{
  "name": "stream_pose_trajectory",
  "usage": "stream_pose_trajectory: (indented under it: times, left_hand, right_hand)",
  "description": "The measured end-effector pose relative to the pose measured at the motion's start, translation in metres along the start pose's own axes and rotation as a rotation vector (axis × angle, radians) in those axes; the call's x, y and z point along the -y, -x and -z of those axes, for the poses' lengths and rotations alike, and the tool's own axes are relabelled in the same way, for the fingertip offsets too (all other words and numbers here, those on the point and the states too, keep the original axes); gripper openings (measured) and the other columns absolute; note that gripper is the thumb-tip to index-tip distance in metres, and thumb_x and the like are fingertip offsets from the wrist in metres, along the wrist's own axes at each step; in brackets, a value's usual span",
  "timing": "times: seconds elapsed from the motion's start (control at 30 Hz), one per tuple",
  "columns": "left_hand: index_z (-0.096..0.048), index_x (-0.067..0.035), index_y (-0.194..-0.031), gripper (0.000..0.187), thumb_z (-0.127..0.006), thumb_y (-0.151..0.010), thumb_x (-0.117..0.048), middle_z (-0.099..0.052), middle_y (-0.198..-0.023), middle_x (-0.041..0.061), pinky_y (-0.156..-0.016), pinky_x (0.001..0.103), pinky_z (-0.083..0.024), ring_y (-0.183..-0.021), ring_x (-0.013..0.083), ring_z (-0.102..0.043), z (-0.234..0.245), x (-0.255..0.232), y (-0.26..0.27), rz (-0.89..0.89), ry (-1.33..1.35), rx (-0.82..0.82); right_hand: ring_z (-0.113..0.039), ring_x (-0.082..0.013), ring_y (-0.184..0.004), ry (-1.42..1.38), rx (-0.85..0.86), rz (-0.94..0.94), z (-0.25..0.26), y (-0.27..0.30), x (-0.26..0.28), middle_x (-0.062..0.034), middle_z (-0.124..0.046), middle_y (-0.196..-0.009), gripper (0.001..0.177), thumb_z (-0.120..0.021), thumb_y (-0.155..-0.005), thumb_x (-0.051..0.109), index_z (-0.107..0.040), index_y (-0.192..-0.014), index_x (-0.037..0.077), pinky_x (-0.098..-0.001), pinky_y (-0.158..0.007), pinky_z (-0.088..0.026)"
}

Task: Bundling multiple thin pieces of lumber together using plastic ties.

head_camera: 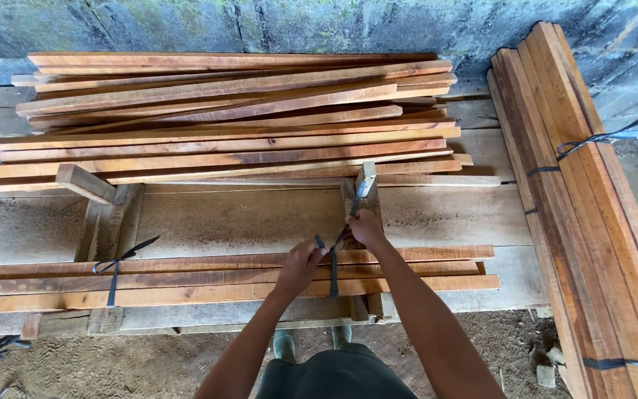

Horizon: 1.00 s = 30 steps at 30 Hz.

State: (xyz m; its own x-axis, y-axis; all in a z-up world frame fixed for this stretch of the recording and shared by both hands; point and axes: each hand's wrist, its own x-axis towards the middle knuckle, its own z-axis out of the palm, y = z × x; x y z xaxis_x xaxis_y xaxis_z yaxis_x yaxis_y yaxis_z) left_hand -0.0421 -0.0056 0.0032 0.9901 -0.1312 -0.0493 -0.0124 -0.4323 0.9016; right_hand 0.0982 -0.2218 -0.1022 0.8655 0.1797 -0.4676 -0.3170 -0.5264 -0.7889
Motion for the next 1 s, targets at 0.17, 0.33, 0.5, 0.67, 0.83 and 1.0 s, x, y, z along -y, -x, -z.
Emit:
stream_pose_trajectory:
  times: [0.17,0.33,0.5,0.67,0.83,1.0]
  left_hand:
    - [-0.060,0.001,-0.127,0.035,-0.048,-0.114,-0.028,-0.069,-0.098,0.021,-0.076,0.052,-0.060,-0.086,0.0335,-0.072,-0.023,0.026,-0.024,0.089,0.170,-0.052]
    - [-0.059,0.001,-0.136,0.045,-0.047,-0.114,-0.036,-0.072,-0.107,0.024,-0.088,0.061,-0.057,-0.095,0.0374,-0.074,-0.042,0.054,-0.065,0.158,0.002,-0.001]
    - [-0.077,-0.005,-0.113,0.031,-0.060,-0.104,-0.029,-0.078,-0.100,0.014,-0.082,0.052,-0.055,-0.092,0.0375,-0.074,-0.069,0.120,-0.097,0.373,0.188,-0.263]
    - [-0.078,-0.012,-0.112,0.030,-0.062,-0.102,-0.035,-0.080,-0.098,0.006,-0.081,0.047,-0.053,-0.090,0.0324,-0.073,-0.063,0.091,-0.095,0.327,0.168,-0.237]
    - [-0.076,-0.016,-0.120,0.035,-0.057,-0.104,-0.042,-0.080,-0.107,0.003,-0.086,0.045,-0.051,-0.098,0.0294,-0.073,-0.050,0.064,-0.067,0.301,0.260,-0.186]
    - [-0.065,-0.010,-0.108,0.035,-0.043,-0.114,-0.035,-0.072,-0.098,0.013,-0.086,0.043,-0.045,-0.091,0.0220,-0.058,-0.033,0.029,-0.038,0.112,0.439,-0.087]
  right_hand:
    - [-0.076,-0.0363,-0.085,-0.294,0.170,-0.160,-0.014,0.015,0.034,-0.0249,-0.063,-0.099,0.022,-0.060,-0.102,0.012,-0.061,-0.105,-0.009,-0.0454,-0.075,-0.066]
    - [-0.069,-0.0258,-0.068,-0.112,0.224,-0.089,-0.022,0.017,0.022,-0.0113,-0.057,-0.075,0.030,-0.069,-0.098,0.018,-0.062,-0.074,0.002,-0.0371,-0.067,-0.054]
    - [-0.059,-0.0283,-0.057,0.271,0.260,0.090,-0.015,0.019,0.030,-0.0120,-0.057,-0.058,0.042,-0.078,-0.088,0.030,-0.062,-0.056,0.008,-0.0409,-0.064,-0.046]
    - [-0.068,-0.0416,-0.115,0.088,0.278,0.082,0.001,0.042,0.013,-0.0214,-0.076,-0.109,0.039,-0.088,-0.083,0.025,-0.076,-0.110,0.000,-0.0492,-0.103,-0.047]
    - [-0.077,-0.0277,-0.096,-0.169,0.134,0.072,-0.005,0.035,0.007,-0.0130,-0.080,-0.094,0.025,-0.082,-0.090,0.026,-0.079,-0.108,0.009,-0.0416,-0.098,-0.048]
    - [-0.078,-0.0264,-0.087,-0.499,-0.006,-0.102,-0.027,0.007,0.007,-0.0174,-0.077,-0.087,0.029,-0.077,-0.097,0.030,-0.076,-0.095,0.002,-0.0381,-0.080,-0.058]
